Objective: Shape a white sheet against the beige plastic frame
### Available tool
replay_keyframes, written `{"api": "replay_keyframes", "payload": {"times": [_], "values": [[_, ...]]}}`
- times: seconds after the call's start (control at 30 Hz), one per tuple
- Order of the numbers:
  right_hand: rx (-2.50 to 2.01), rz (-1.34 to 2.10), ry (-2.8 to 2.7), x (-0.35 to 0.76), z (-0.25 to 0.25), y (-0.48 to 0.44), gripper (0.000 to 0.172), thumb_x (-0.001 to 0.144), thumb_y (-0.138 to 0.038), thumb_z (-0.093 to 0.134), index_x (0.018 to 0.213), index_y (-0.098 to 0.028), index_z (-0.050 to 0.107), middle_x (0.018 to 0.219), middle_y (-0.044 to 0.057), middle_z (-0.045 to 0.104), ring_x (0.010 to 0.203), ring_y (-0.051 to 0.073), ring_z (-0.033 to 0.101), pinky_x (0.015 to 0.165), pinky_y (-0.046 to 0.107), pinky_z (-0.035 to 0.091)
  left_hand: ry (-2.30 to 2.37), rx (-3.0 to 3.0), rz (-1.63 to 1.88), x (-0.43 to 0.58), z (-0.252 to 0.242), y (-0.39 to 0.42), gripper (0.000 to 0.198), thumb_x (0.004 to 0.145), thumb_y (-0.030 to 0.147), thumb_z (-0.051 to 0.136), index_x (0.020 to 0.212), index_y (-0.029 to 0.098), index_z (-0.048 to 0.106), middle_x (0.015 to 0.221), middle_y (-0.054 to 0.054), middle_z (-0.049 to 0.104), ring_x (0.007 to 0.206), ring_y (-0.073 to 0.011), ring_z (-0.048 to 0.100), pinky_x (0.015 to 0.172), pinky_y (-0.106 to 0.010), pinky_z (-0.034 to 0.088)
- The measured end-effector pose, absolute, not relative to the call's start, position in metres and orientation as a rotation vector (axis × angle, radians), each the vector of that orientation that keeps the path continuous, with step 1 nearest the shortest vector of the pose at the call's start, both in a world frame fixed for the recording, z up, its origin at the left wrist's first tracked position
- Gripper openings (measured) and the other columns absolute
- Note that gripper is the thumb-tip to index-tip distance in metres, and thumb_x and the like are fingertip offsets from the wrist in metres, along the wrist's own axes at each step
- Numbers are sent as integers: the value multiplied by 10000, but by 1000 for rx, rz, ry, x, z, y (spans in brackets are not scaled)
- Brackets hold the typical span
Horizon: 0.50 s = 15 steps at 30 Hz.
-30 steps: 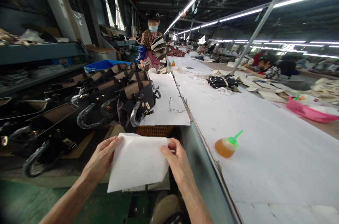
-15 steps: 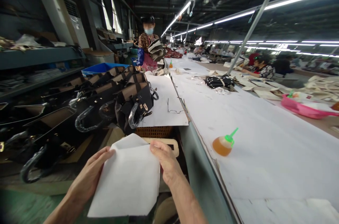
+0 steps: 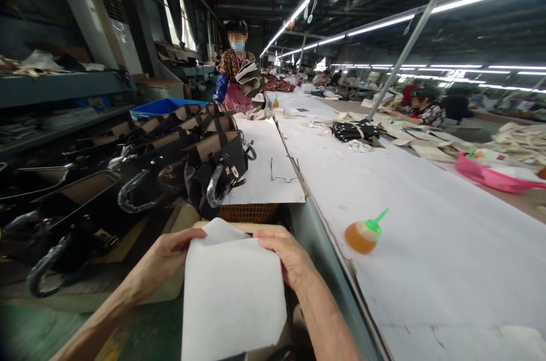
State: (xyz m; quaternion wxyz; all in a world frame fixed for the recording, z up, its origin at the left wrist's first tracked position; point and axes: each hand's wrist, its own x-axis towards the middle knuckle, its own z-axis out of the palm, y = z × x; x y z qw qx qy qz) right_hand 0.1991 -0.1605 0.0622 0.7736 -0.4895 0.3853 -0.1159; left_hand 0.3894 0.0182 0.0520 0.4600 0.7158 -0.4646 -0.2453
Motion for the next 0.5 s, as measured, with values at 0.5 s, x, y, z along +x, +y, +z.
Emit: {"api": "replay_keyframes", "payload": {"times": [0.5], "values": [[-1050, -338, 801, 195, 58, -163, 430, 519, -264, 762, 893, -90, 641, 757, 45, 639, 635, 119, 533, 579, 212, 414, -1724, 1779, -296, 388, 42, -1, 294, 791, 128, 456, 1064, 142, 564, 1118, -111, 593, 1046, -238, 530, 898, -318, 384]]}}
